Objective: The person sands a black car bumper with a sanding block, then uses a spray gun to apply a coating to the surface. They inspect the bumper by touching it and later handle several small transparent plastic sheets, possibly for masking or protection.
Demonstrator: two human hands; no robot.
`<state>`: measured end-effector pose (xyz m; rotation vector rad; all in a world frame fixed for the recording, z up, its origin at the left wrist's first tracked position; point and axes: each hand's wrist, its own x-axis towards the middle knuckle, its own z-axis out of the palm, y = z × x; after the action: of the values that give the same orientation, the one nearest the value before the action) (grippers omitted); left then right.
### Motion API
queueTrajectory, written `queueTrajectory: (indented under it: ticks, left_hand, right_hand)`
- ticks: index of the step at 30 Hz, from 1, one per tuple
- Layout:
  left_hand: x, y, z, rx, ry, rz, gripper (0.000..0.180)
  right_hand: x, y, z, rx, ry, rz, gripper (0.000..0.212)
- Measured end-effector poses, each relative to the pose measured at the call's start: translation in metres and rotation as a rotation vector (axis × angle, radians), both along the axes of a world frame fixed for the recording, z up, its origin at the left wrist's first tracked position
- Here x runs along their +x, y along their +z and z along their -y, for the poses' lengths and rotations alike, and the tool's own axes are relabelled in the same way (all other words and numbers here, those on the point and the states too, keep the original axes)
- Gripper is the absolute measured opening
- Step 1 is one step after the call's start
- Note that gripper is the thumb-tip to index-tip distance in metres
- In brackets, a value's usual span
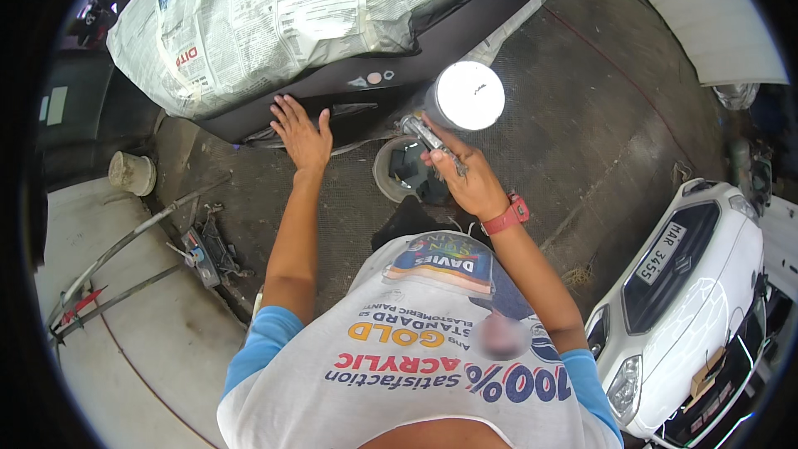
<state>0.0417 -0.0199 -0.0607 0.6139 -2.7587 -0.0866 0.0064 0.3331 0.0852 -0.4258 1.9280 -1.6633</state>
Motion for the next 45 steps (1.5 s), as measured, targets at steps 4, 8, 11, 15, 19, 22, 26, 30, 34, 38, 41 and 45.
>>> queueTrajectory:
  ticks: [4, 8, 11, 15, 19, 22, 26, 30, 34, 38, 41, 45]
  left_hand:
    - [-0.038, 0.001, -0.063, 0.075, -0.065, 0.001, 0.095]
    - [-0.067, 0.017, -0.147, 0.095, -0.306, 0.234, 0.089]
    - [-0.076, -0.007, -0.175, 0.064, -0.512, 0.279, 0.089]
    - [-0.075, 0.013, -0.153, -0.026, -0.473, 0.343, 0.086]
    - [-0.051, 0.009, -0.086, -0.022, -0.429, 0.246, 0.082]
    - [-0.031, 0.015, -0.051, -0.024, -0.302, 0.228, 0.082]
    - [-0.025, 0.002, -0.046, 0.021, -0.107, 0.046, 0.09]
    - [-0.047, -0.002, -0.087, 0.112, -0.16, -0.018, 0.098]
    - [-0.061, -0.004, -0.13, 0.121, -0.232, 0.077, 0.1]
    - [-0.066, 0.015, -0.151, 0.053, -0.339, 0.349, 0.099]
    - [-0.067, 0.017, -0.143, -0.055, -0.487, 0.363, 0.093]
    - [-0.064, 0.012, -0.101, -0.072, -0.565, 0.263, 0.083]
  right_hand:
    - [-0.001, -0.001, 0.015, 0.001, -0.056, -0.028, 0.059]
    - [-0.003, 0.005, 0.021, 0.011, -0.092, -0.041, 0.06]
    - [-0.003, 0.012, 0.021, 0.016, -0.111, 0.068, 0.061]
    - [-0.001, 0.005, 0.018, 0.007, -0.152, 0.018, 0.062]
    - [0.0, 0.004, 0.017, 0.014, -0.155, 0.013, 0.062]
    - [0.002, 0.005, 0.014, 0.031, -0.142, 0.029, 0.063]
    - [0.004, 0.006, 0.019, 0.0, -0.123, -0.039, 0.065]
    - [0.002, 0.012, 0.018, 0.046, -0.083, -0.015, 0.065]
    - [0.0, 0.01, 0.016, 0.045, -0.066, -0.017, 0.065]
    - [-0.001, 0.009, 0.014, 0.033, -0.067, -0.02, 0.065]
    - [-0.002, 0.009, 0.013, 0.033, -0.084, -0.005, 0.065]
    - [-0.004, 0.011, 0.011, 0.054, -0.076, -0.029, 0.066]
